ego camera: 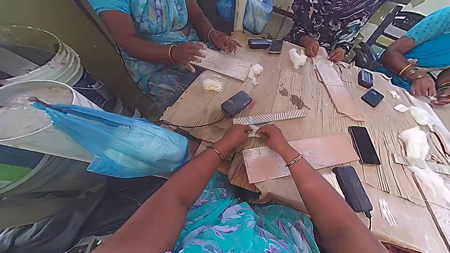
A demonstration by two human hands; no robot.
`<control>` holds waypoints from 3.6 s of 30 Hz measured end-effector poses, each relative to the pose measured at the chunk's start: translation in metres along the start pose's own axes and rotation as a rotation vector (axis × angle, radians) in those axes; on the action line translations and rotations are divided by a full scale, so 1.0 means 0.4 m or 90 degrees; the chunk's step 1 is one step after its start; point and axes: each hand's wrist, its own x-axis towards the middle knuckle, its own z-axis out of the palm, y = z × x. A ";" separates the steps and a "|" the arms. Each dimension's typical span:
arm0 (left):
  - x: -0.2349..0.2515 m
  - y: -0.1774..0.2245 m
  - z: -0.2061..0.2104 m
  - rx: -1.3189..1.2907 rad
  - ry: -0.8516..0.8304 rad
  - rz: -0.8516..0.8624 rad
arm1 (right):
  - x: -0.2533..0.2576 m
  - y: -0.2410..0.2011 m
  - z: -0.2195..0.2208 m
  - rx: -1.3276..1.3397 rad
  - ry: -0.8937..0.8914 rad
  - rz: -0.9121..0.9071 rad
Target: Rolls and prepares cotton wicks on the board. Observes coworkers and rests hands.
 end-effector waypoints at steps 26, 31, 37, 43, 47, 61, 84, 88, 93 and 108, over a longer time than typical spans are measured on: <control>-0.283 0.125 0.005 -0.506 0.009 0.016 | -0.306 -0.182 -0.055 0.415 0.102 0.175; -0.334 0.139 0.026 -0.574 -0.111 -0.026 | -0.330 -0.215 -0.035 0.381 0.115 0.190; -0.354 0.140 0.044 -0.659 -0.142 -0.055 | -0.349 -0.222 -0.037 0.600 0.120 0.173; -0.353 0.135 0.063 -0.743 -0.180 -0.072 | -0.363 -0.226 -0.038 0.571 0.120 0.136; -0.356 0.136 0.053 -0.699 -0.113 -0.029 | -0.364 -0.220 -0.039 0.510 0.191 0.187; -0.320 0.115 0.092 -0.915 0.036 -0.125 | -0.289 -0.273 0.045 0.788 0.221 0.412; -0.265 0.060 0.075 -0.872 0.237 -0.138 | -0.096 -0.201 0.009 0.506 0.233 0.380; -0.252 0.052 0.075 -0.868 0.268 -0.163 | -0.023 -0.140 0.032 0.181 0.135 0.308; -0.253 0.057 0.070 -0.882 0.253 -0.208 | 0.003 -0.110 0.049 -0.166 0.088 0.249; -0.285 0.068 0.073 -0.678 0.057 -0.010 | -0.221 -0.201 -0.019 0.540 0.048 0.242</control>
